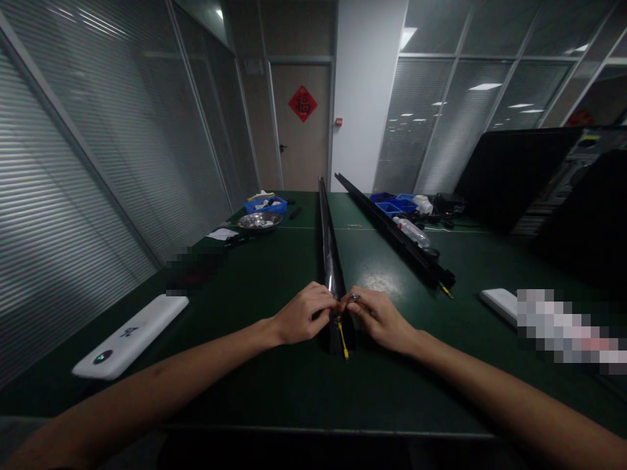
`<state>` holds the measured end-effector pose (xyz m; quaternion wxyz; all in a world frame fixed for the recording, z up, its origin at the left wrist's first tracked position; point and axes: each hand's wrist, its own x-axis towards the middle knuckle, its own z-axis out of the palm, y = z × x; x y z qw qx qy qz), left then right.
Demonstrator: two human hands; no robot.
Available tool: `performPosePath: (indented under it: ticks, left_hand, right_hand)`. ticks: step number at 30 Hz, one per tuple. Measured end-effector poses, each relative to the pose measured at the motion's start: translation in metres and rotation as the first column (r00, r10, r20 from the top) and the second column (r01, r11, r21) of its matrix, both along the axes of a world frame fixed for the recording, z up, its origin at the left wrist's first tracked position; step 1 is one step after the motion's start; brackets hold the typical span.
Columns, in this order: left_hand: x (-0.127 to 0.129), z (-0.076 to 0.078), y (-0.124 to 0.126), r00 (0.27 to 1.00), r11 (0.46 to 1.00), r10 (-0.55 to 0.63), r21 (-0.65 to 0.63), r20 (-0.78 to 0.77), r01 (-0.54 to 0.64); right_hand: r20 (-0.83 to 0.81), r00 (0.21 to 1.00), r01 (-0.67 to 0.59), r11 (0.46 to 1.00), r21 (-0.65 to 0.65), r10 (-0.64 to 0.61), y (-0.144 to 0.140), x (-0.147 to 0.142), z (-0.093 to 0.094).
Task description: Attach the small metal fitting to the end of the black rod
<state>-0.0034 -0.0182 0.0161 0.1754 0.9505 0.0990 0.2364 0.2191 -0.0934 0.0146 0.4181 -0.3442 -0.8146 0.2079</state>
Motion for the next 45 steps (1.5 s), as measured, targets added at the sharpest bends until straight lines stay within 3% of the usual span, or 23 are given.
performPosePath:
  ticks: [9, 13, 19, 36, 45]
  left_hand:
    - [-0.0004, 0.0012, -0.0001, 0.997, 1.000, 0.002, -0.005, 0.077, -0.002]
    - [-0.0007, -0.0018, 0.0012, 0.994, 1.000, 0.021, -0.006, 0.110, -0.020]
    - [0.0003, -0.0048, 0.0035, 0.997, 1.000, 0.006, 0.002, 0.076, -0.006]
    - [0.0016, -0.0005, 0.0012, 1.000, 1.000, 0.021, -0.006, 0.018, -0.021]
    - [0.0017, -0.0007, 0.0017, 0.999, 1.000, 0.021, 0.007, -0.025, -0.021]
  right_hand:
    - [-0.115, 0.993, -0.030, 0.992, -0.124, 0.016, 0.0008, 0.0014, -0.0043]
    - [-0.153, 0.987, 0.042, 0.994, -0.104, -0.058, -0.0008, 0.0001, -0.0022]
    - [-0.071, 0.986, 0.147, 0.988, -0.048, -0.150, -0.0019, -0.0017, 0.0010]
    - [-0.023, 0.980, 0.197, 0.980, 0.018, -0.197, -0.0051, -0.0055, 0.0002]
    - [-0.007, 0.994, 0.111, 0.993, 0.041, -0.111, -0.0045, -0.0051, 0.0002]
